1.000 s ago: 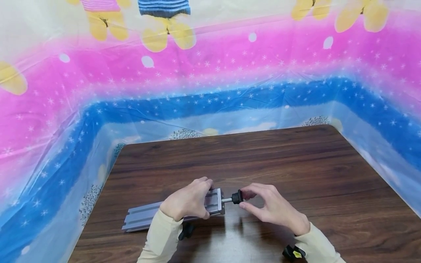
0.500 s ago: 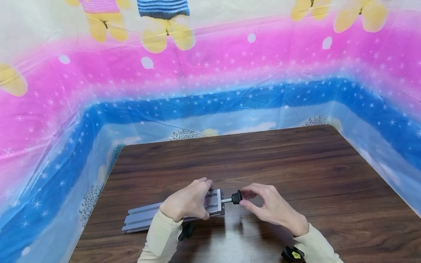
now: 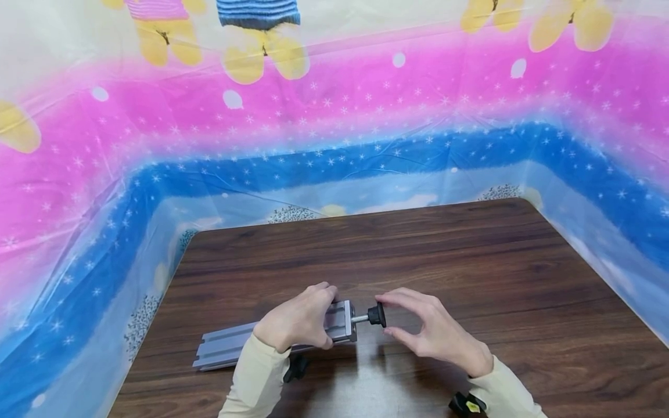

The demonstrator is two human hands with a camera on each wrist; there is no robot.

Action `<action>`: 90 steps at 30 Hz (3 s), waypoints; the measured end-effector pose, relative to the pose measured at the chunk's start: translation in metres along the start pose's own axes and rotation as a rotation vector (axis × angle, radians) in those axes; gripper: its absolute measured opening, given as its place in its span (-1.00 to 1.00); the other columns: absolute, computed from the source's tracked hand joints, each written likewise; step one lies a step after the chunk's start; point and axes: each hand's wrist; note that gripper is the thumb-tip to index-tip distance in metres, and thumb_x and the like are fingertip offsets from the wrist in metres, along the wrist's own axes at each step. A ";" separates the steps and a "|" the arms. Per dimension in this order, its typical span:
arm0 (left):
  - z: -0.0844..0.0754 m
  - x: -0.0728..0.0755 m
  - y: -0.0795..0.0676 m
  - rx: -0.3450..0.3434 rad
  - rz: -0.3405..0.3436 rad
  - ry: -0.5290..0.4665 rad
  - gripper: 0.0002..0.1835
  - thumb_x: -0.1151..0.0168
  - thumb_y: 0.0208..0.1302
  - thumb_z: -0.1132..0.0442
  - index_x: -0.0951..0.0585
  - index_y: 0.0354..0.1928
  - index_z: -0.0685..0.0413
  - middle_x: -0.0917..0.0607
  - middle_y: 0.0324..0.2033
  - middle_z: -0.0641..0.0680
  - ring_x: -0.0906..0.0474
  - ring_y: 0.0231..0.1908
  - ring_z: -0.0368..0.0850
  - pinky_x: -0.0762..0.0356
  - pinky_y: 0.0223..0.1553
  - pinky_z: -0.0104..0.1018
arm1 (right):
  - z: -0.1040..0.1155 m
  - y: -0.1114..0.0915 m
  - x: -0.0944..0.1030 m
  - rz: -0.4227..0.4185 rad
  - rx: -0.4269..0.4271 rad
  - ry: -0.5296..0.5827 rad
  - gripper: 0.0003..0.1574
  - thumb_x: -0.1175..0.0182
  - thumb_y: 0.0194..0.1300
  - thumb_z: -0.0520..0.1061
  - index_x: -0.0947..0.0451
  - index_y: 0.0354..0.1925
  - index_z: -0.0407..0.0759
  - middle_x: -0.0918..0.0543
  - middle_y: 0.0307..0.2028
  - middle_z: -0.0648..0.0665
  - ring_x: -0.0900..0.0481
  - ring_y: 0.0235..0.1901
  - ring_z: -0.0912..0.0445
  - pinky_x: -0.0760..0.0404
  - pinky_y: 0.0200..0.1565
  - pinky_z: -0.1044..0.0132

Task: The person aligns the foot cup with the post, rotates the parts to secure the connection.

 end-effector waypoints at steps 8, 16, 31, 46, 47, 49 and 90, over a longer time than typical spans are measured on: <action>-0.001 0.000 -0.001 0.016 -0.002 -0.013 -0.39 -0.61 -0.23 0.35 -0.54 -0.05 0.22 -0.53 -0.23 0.07 -0.40 -0.26 -0.07 -0.48 -0.22 -0.16 | -0.002 0.001 -0.003 0.009 -0.048 0.013 -0.55 -0.41 0.26 -0.15 -0.63 0.12 -0.06 -0.74 -0.10 0.05 -0.72 -0.14 0.17 -0.69 -0.09 0.26; -0.001 0.000 -0.002 0.018 -0.006 -0.021 -0.40 -0.61 -0.23 0.36 -0.54 -0.06 0.21 -0.52 -0.25 0.05 -0.39 -0.28 -0.08 -0.45 -0.27 -0.22 | -0.001 0.005 -0.008 0.005 -0.133 0.028 -0.93 -0.31 0.37 -0.09 -0.68 -0.17 0.05 -0.70 -0.32 0.21 -0.64 -0.32 0.37 -0.69 -0.28 0.26; 0.001 0.002 -0.003 0.002 -0.012 -0.015 -0.41 -0.61 -0.23 0.36 -0.55 -0.07 0.22 -0.53 -0.25 0.06 -0.39 -0.29 -0.08 -0.47 -0.25 -0.19 | -0.001 0.001 0.001 -0.005 -0.046 -0.036 -0.29 -0.49 0.14 -0.11 -0.54 0.26 -0.13 -0.70 0.08 -0.09 -0.68 0.05 0.10 -0.63 0.07 0.24; 0.000 0.002 -0.001 0.002 -0.005 -0.008 -0.42 -0.61 -0.22 0.35 -0.55 -0.08 0.21 -0.53 -0.25 0.06 -0.39 -0.29 -0.08 -0.47 -0.25 -0.20 | -0.001 0.004 0.002 0.015 -0.014 0.004 -0.40 -0.47 0.15 -0.19 -0.60 0.18 -0.09 -0.74 0.00 -0.02 -0.73 -0.03 0.12 -0.64 0.05 0.33; 0.000 0.002 -0.001 0.000 -0.006 -0.009 -0.42 -0.61 -0.23 0.36 -0.54 -0.08 0.21 -0.52 -0.25 0.06 -0.39 -0.29 -0.08 -0.47 -0.26 -0.20 | -0.001 0.004 0.001 0.014 -0.020 0.006 -0.45 -0.46 0.17 -0.18 -0.61 0.15 -0.09 -0.75 -0.04 0.00 -0.73 -0.06 0.13 -0.65 0.01 0.32; 0.000 0.001 -0.001 -0.002 -0.009 -0.011 -0.42 -0.61 -0.23 0.36 -0.54 -0.08 0.21 -0.52 -0.26 0.05 -0.39 -0.30 -0.08 -0.46 -0.27 -0.21 | -0.001 0.004 0.000 0.011 -0.033 0.014 -0.57 -0.44 0.21 -0.16 -0.65 0.07 -0.07 -0.76 -0.11 0.05 -0.74 -0.14 0.15 -0.67 -0.06 0.32; -0.001 0.001 0.000 0.007 0.003 -0.002 -0.41 -0.62 -0.23 0.35 -0.55 -0.07 0.23 -0.54 -0.25 0.06 -0.41 -0.30 -0.08 -0.48 -0.26 -0.20 | -0.001 0.006 0.001 0.049 -0.054 -0.011 -0.73 -0.36 0.32 -0.09 -0.67 -0.02 -0.07 -0.74 -0.17 0.09 -0.72 -0.19 0.21 -0.69 -0.13 0.29</action>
Point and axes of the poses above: each hand's wrist, its own y-axis towards the middle knuckle, its own x-axis out of the back of the hand, z = x × y
